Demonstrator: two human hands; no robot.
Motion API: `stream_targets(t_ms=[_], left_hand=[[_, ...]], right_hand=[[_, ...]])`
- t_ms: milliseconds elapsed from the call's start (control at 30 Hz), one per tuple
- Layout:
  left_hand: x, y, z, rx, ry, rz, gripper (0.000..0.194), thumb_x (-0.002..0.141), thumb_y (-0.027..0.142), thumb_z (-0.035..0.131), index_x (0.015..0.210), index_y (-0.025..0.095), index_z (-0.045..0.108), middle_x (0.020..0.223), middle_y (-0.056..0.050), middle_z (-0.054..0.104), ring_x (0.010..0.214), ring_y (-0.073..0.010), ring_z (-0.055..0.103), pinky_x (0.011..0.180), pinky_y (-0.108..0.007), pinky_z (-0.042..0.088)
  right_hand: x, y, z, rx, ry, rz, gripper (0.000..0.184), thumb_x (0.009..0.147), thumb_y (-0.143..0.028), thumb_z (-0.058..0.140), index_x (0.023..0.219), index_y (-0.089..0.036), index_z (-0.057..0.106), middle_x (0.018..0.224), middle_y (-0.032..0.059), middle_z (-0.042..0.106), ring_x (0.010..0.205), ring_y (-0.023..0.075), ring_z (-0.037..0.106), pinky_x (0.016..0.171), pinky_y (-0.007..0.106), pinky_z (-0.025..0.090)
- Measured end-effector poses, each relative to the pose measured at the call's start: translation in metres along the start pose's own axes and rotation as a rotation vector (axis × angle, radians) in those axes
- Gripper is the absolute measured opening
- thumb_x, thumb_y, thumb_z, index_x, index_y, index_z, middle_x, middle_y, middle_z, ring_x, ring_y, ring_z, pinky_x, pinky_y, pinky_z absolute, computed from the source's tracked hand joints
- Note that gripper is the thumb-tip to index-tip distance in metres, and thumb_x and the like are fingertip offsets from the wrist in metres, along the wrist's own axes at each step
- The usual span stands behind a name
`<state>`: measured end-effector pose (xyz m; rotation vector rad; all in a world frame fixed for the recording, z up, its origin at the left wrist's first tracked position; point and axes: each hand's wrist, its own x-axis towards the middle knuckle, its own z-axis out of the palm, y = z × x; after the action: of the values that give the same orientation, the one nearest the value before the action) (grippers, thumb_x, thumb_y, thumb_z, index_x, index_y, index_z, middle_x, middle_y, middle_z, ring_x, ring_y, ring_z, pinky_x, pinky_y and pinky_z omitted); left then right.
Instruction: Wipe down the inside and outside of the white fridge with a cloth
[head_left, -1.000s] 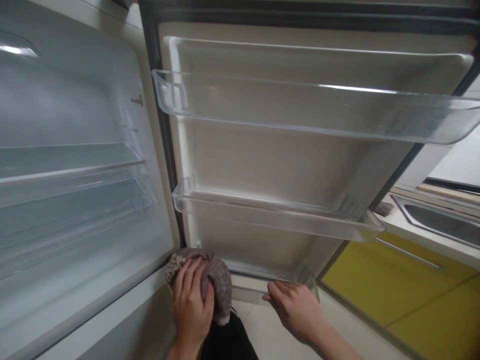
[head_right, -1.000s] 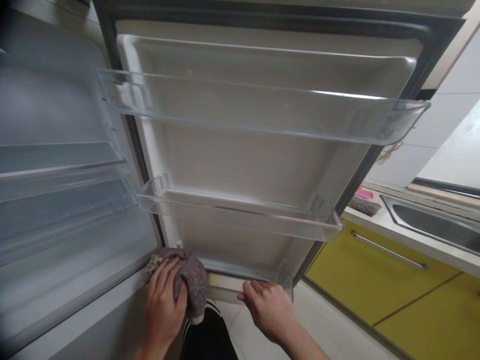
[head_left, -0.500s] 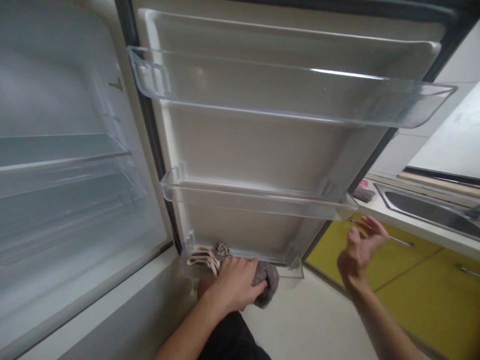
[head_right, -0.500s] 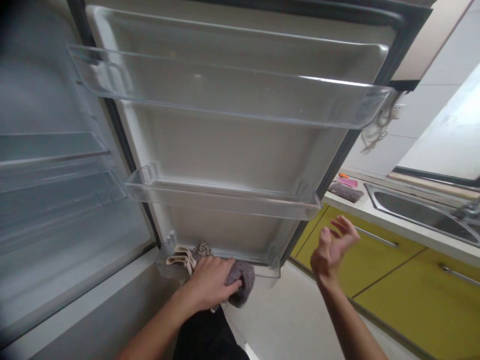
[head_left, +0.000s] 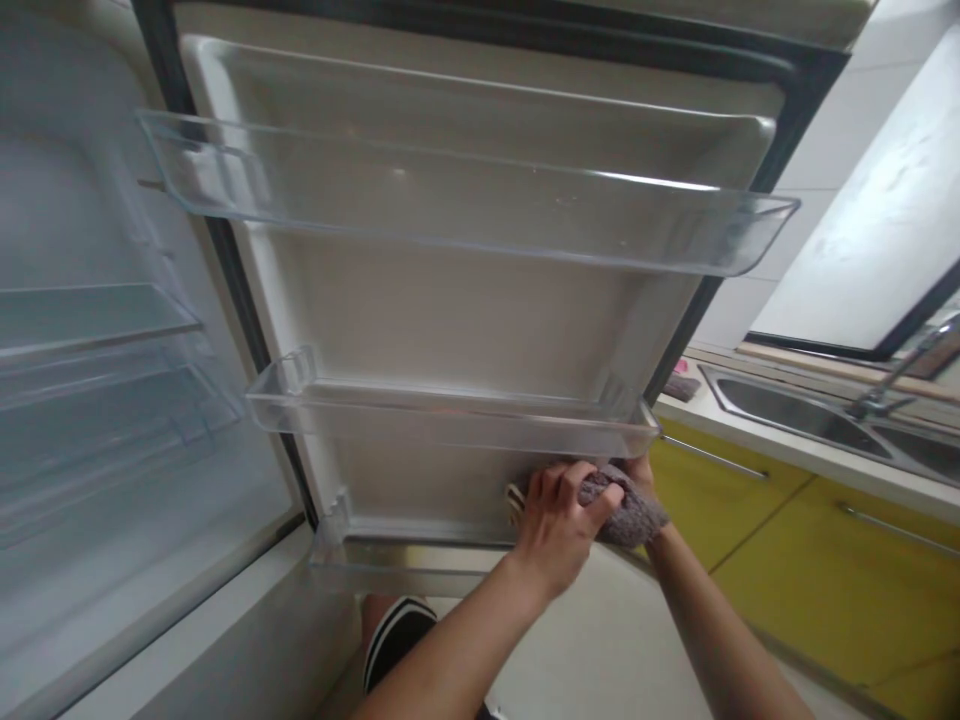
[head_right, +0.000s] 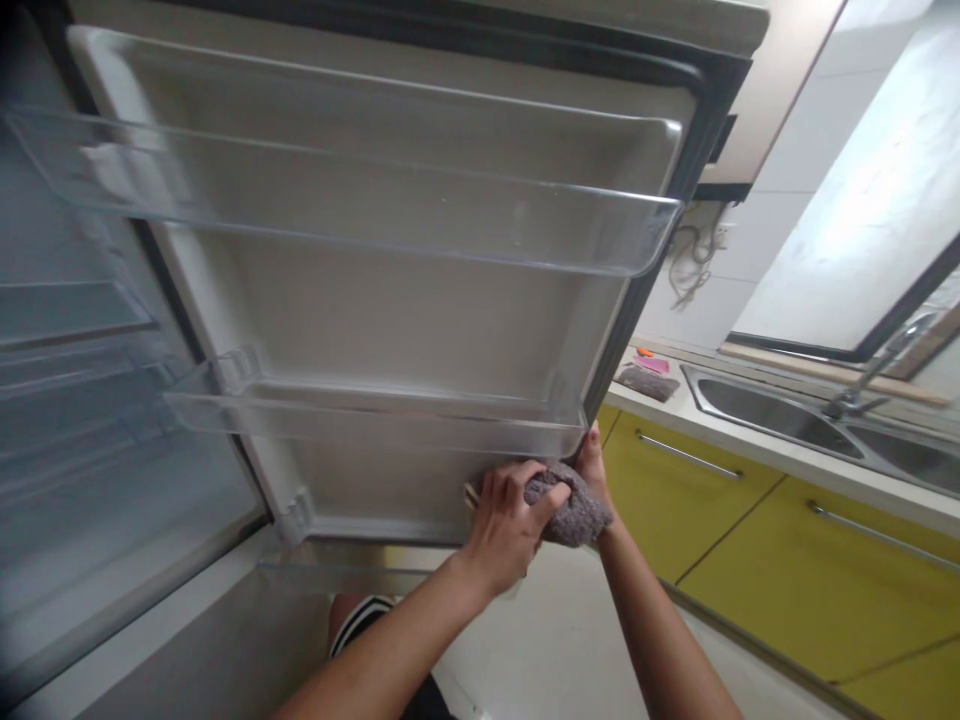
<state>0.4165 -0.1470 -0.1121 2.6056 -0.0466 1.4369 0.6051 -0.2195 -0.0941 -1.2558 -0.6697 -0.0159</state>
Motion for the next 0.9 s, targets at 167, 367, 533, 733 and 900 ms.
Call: stream_targets(t_ms=[167,367,533,733,900], left_hand=[[0.002,-0.051,-0.027,0.141,-0.219,0.188,0.038,0.102,0.028,0.067,0.136,0.045,0.066,0.132,-0.002,0.062,0.116,-0.0220,0.056,0.102,-0.036,0.052],[-0.022,-0.117,-0.079,0.334,-0.166,0.249,0.044,0.103,0.018,0.059,0.137,0.046,0.068,0.122,-0.004,0.067,0.108,-0.0182,0.061,0.095,-0.031,0.048],[-0.063,-0.150,-0.141,0.565,0.163,-0.459,0.043,0.095,0.021,0.064,0.138,0.026,0.067,0.119,-0.012,0.059,0.107,-0.0291,0.063,0.091,-0.042,0.056],[-0.043,-0.140,-0.135,0.438,0.475,-0.859,0.066,0.091,0.025,0.065,0.149,0.007,0.041,0.135,-0.024,0.050,0.133,-0.0434,0.054,0.108,-0.062,0.052],[-0.019,-0.097,-0.072,0.400,0.425,-0.656,0.072,0.090,0.026,0.069,0.152,0.009,0.037,0.133,-0.025,0.054,0.127,-0.0426,0.056,0.097,-0.056,0.058]], right_hand=[[0.000,0.003,0.000,0.017,0.038,0.000,0.074,0.089,-0.086,0.057,0.124,-0.022,0.066,0.114,0.0058,0.075,0.112,0.0258,0.070,0.110,0.043,0.055],[0.002,0.012,-0.003,0.014,0.043,-0.038,0.069,0.091,-0.084,0.057,0.120,-0.022,0.069,0.110,0.0045,0.075,0.110,0.0259,0.069,0.108,0.042,0.055],[-0.003,0.018,-0.006,0.012,0.081,-0.035,0.066,0.089,-0.084,0.057,0.113,-0.023,0.067,0.098,0.0040,0.072,0.096,0.0257,0.068,0.098,0.043,0.058],[-0.012,0.027,-0.006,-0.102,0.116,-0.123,0.064,0.097,-0.077,0.045,0.125,-0.023,0.065,0.109,0.0080,0.072,0.102,0.0280,0.066,0.096,0.045,0.057],[-0.011,0.032,-0.011,-0.246,0.109,-0.174,0.068,0.100,-0.076,0.035,0.126,-0.021,0.066,0.107,0.0091,0.070,0.106,0.0306,0.065,0.101,0.049,0.054]])
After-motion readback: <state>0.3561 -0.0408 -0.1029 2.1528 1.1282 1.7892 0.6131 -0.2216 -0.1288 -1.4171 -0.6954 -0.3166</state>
